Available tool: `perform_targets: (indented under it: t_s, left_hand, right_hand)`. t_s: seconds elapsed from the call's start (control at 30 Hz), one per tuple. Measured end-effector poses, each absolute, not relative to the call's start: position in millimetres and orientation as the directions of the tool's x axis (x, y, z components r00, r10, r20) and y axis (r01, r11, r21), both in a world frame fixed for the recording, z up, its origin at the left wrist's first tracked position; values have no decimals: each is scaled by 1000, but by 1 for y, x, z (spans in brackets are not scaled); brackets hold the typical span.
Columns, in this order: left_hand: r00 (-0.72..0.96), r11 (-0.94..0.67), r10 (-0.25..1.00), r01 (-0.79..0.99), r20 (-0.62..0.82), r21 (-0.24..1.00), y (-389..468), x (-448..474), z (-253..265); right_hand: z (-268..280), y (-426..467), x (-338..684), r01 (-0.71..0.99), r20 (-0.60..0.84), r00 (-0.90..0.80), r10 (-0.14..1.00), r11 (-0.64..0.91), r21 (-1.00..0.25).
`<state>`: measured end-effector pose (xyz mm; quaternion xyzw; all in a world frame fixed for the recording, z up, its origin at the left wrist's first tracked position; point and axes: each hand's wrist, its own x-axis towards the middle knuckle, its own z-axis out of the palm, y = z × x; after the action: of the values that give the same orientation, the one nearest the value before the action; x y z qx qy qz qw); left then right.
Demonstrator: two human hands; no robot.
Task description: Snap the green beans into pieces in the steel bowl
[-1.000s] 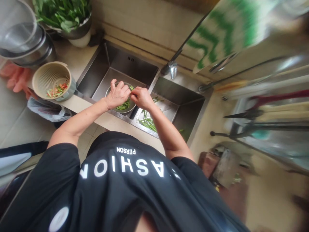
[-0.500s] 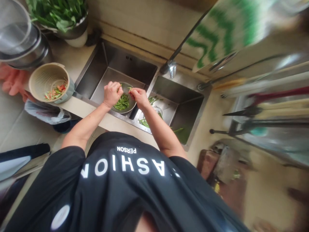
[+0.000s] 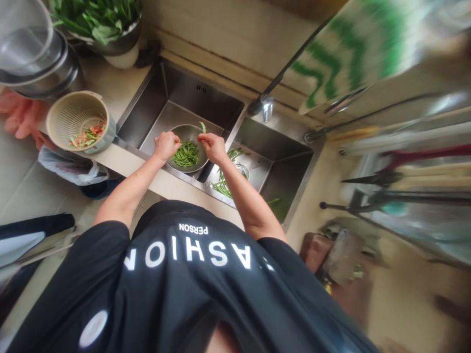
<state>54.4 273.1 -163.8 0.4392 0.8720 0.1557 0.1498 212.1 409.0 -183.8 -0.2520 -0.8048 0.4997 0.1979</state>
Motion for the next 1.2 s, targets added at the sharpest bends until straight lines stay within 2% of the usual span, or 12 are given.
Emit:
perform_targets:
  t_s: [0.07, 0.17, 0.27, 0.37, 0.5, 0.67, 0.83, 0.93, 1.0, 1.07, 1.13, 1.2]
  left_hand:
    - [-566, 555, 818, 726, -105, 407, 272, 55, -165]
    - [-531, 487, 847, 754, -28, 441, 269, 58, -163]
    - [-496, 402, 866, 768, 67, 498, 268, 66, -152]
    - [-427, 300, 893, 802, 143, 517, 271, 81, -136]
    - [-245, 138, 958, 848, 147, 512, 277, 100, -123]
    - [-233, 110, 961, 817, 150, 567, 285, 106, -116]
    - [-258, 96, 954, 748, 155, 657, 288, 103, -104]
    - [-265, 72, 948, 719, 177, 692, 289, 104, -100]
    - [-244, 68, 955, 730, 166, 681, 289, 105, -99]
    - [-239, 88, 961, 736, 137, 671, 288, 104, -99]
    - [-284, 140, 953, 717, 103, 682, 287, 101, -100]
    - [-361, 206, 931, 653, 60, 729, 287, 96, -104]
  right_hand:
    - [-179, 408, 216, 163, -1, -786, 619, 206, -965]
    - [-167, 406, 226, 90, -103, -832, 545, -49, -995]
    - [-154, 408, 240, 63, -131, -859, 495, -151, -987]
    - [-146, 411, 250, 101, -134, -879, 457, -95, -990]
    - [-138, 411, 253, 129, -105, -909, 404, 30, -991]
    - [-120, 409, 250, 141, -33, -908, 418, 230, -963]
    - [-105, 406, 242, 198, 47, -916, 398, 552, -810]
    - [-104, 400, 238, 244, 63, -917, 394, 678, -694]
    - [-108, 399, 236, 290, 59, -903, 425, 706, -646]
    - [-115, 401, 236, 320, 53, -884, 464, 684, -655]
    - [-122, 406, 238, 289, 74, -860, 505, 601, -745]
    - [-131, 412, 241, 200, 103, -808, 581, 433, -879]
